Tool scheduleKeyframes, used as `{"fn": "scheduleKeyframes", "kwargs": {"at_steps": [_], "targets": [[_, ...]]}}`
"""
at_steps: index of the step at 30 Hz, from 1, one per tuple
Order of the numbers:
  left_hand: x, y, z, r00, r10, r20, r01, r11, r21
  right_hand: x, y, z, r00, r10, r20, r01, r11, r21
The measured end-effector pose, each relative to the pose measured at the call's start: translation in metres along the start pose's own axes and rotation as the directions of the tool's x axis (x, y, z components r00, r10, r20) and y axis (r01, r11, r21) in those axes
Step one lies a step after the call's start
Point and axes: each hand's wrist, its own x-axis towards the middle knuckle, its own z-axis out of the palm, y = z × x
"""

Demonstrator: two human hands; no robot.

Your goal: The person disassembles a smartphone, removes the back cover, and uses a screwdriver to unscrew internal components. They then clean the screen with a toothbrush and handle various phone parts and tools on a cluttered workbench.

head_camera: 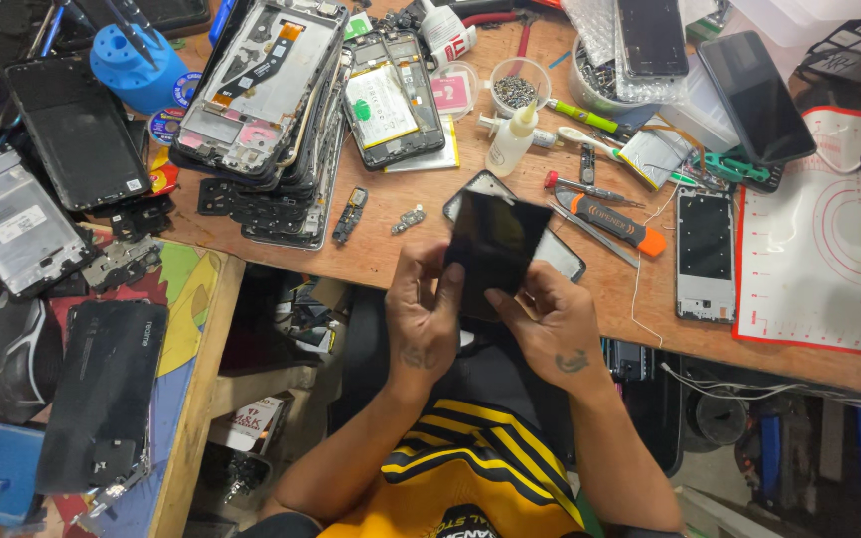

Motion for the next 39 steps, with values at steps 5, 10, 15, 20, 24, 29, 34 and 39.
{"fn": "scheduleKeyframes", "kwargs": {"at_steps": [5, 10, 15, 20, 24, 29, 34, 39], "targets": [[0.001, 0.005, 0.001, 0.988, 0.153, 0.037, -0.156, 0.977, 0.145, -0.002, 0.014, -0.007, 0.999, -0.031, -0.016, 0.032, 0.997, 0.063], [0.003, 0.014, 0.002, 0.989, -0.046, 0.14, 0.05, 0.998, -0.026, -0.002, 0.014, -0.017, 0.994, 0.06, -0.094, -0.051, 0.994, 0.1], [0.004, 0.016, 0.002, 0.942, -0.238, 0.235, 0.266, 0.96, -0.091, 0.007, 0.003, -0.02, 0.999, -0.021, 0.032, 0.011, 0.957, 0.288], [0.002, 0.016, -0.001, 0.953, -0.177, 0.246, 0.214, 0.968, -0.132, 0.009, 0.0, -0.018, 0.999, 0.005, 0.046, -0.022, 0.924, 0.382], [0.002, 0.015, -0.005, 0.967, -0.136, 0.215, 0.156, 0.984, -0.083, 0.01, 0.003, -0.02, 0.999, 0.035, 0.017, -0.039, 0.904, 0.426], [0.002, 0.008, -0.005, 0.965, -0.156, 0.209, 0.169, 0.985, -0.046, 0.009, 0.006, -0.022, 1.0, -0.015, 0.01, 0.009, 0.906, 0.423], [-0.002, 0.01, 0.007, 0.953, -0.186, 0.238, 0.204, 0.978, -0.05, -0.001, 0.004, -0.029, 0.994, -0.015, -0.104, 0.053, 0.926, 0.374], [-0.015, 0.018, 0.032, 0.922, -0.157, 0.354, 0.17, 0.985, -0.007, -0.035, 0.017, -0.075, 0.935, -0.227, -0.271, 0.276, 0.948, 0.157]]}}
